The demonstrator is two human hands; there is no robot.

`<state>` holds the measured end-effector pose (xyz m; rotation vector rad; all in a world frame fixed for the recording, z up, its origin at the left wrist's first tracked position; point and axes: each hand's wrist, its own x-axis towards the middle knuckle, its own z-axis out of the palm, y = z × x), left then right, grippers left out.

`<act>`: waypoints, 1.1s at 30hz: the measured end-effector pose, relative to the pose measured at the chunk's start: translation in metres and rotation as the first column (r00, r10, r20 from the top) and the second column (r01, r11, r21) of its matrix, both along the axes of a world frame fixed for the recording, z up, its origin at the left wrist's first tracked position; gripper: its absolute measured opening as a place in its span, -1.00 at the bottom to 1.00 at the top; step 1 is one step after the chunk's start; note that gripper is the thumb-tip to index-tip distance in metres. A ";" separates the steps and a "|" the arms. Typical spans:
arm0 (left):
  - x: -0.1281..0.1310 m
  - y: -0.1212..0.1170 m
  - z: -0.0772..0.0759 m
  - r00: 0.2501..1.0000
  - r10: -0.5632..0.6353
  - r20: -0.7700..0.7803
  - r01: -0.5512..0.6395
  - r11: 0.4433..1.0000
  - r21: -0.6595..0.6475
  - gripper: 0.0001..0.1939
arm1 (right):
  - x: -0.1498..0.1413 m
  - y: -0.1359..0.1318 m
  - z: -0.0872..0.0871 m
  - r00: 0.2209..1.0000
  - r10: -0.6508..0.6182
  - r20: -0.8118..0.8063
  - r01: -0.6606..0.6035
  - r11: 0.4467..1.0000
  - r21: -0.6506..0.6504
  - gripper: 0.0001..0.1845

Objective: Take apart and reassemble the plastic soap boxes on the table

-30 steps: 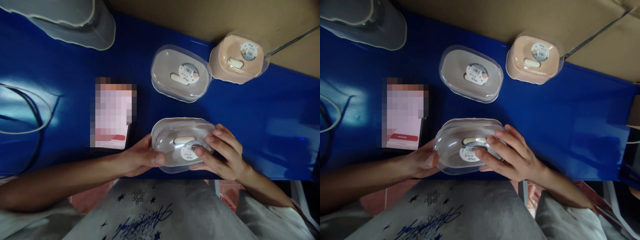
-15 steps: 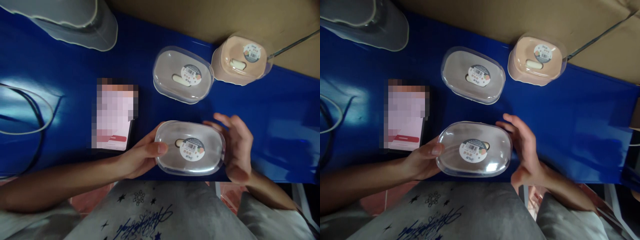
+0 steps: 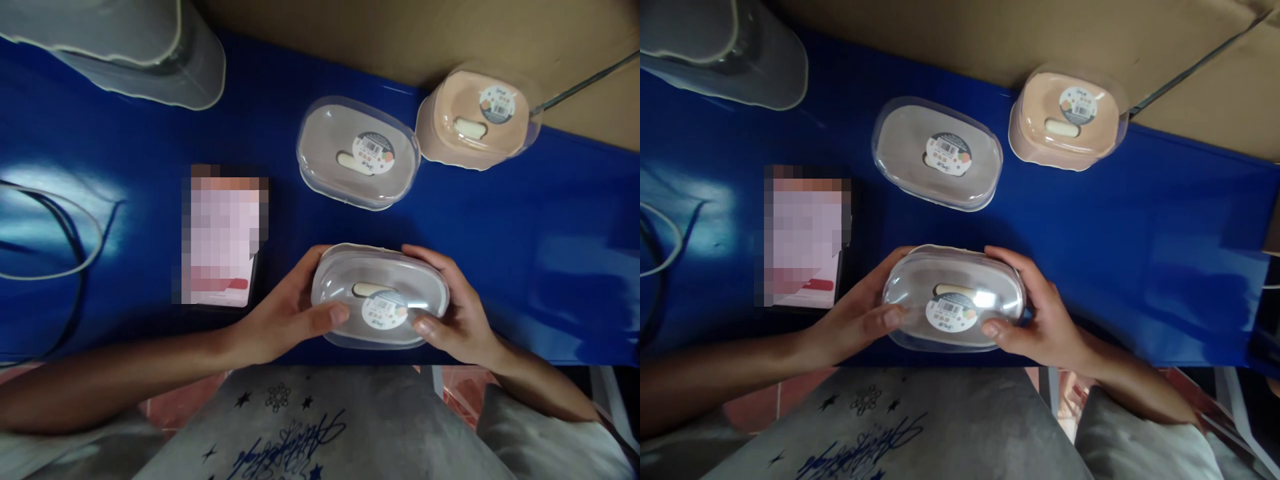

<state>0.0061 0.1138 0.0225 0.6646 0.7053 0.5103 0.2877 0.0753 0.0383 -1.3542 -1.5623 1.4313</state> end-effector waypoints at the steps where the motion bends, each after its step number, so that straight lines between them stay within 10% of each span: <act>1: 0.000 0.000 0.002 1.000 -0.019 -0.003 0.019 1.000 0.020 -0.33 | 0.000 -0.001 -0.001 1.000 0.004 0.008 -0.004 1.000 0.013 -0.14; 18: -0.004 -0.005 0.001 0.984 -0.135 0.118 0.115 0.980 0.164 -0.07 | 0.002 -0.001 -0.019 0.983 -0.057 0.177 -0.024 0.907 0.421 0.04; 33: -0.005 0.005 0.005 0.985 -0.171 0.016 0.166 0.972 0.165 -0.28 | 0.008 0.005 -0.014 0.985 0.025 0.174 -0.079 0.947 0.310 -0.11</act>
